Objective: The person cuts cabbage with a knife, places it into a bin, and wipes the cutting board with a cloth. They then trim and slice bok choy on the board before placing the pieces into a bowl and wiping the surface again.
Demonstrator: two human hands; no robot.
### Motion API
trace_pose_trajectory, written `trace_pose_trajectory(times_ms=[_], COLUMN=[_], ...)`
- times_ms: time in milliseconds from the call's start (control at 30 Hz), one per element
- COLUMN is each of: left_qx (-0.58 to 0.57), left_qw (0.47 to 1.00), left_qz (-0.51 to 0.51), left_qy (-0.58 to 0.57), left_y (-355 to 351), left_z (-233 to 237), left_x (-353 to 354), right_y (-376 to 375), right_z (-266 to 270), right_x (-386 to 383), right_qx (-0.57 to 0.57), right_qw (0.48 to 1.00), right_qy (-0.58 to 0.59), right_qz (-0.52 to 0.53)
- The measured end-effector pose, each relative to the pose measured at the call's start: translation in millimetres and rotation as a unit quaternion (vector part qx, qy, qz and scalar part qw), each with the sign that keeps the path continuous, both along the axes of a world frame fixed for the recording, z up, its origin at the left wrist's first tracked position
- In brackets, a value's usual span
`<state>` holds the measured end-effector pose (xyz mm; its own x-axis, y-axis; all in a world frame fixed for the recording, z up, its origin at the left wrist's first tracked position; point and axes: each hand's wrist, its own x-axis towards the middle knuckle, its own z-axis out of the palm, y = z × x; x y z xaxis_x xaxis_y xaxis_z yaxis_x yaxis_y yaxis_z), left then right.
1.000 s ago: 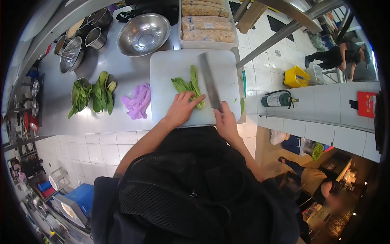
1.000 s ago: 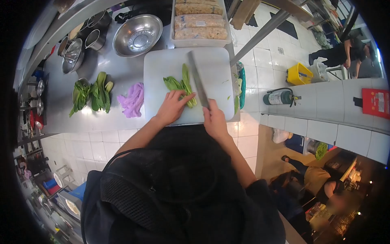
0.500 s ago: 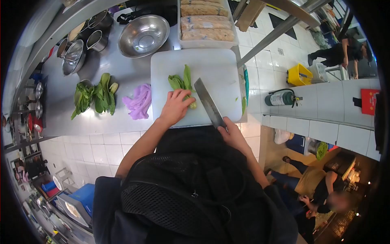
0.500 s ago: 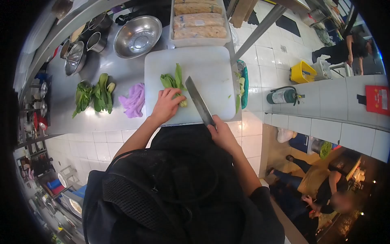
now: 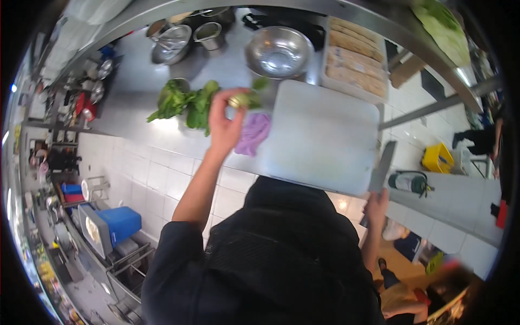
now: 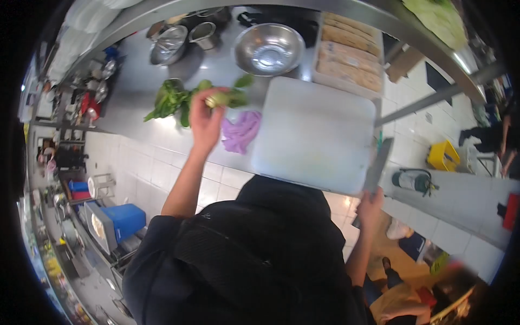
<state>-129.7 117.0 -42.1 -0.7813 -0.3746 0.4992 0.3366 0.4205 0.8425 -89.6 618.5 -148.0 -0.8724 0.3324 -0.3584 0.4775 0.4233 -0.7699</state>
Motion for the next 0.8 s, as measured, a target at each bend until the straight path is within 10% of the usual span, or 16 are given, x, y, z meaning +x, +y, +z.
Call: trace_pose_trajectory(times_ms=[167,367,500,667,800], left_qx=[-0.375,-0.422,-0.420,-0.549,-0.476], left_qw=[0.892,0.796,0.879,0.688,0.807], left_qz=[0.248,0.256,0.133,0.017,-0.021], left_qy=[-0.043,-0.349,-0.181,-0.473,-0.349], left_y=[-140.4,-291.4,-166.5,-137.0,-70.9], left_z=[82.2,-49.9,-39.8,-117.2,-23.6], left_x=[-2.2,-24.9,-47.3,-66.6,-68.6], right_y=[-3.5,-50.3,-76.2,-73.6,-66.1], right_z=[24.9,23.2,38.6,43.7,30.9], right_x=[-12.1,6.6,17.5,11.7,18.4], right_qx=[-0.066,-0.016,-0.076,-0.100,0.021], right_qw=[0.997,0.999,0.996,0.988,0.986], right_qy=[0.028,0.038,0.038,-0.020,0.079], right_qz=[0.009,0.000,0.034,0.119,0.148])
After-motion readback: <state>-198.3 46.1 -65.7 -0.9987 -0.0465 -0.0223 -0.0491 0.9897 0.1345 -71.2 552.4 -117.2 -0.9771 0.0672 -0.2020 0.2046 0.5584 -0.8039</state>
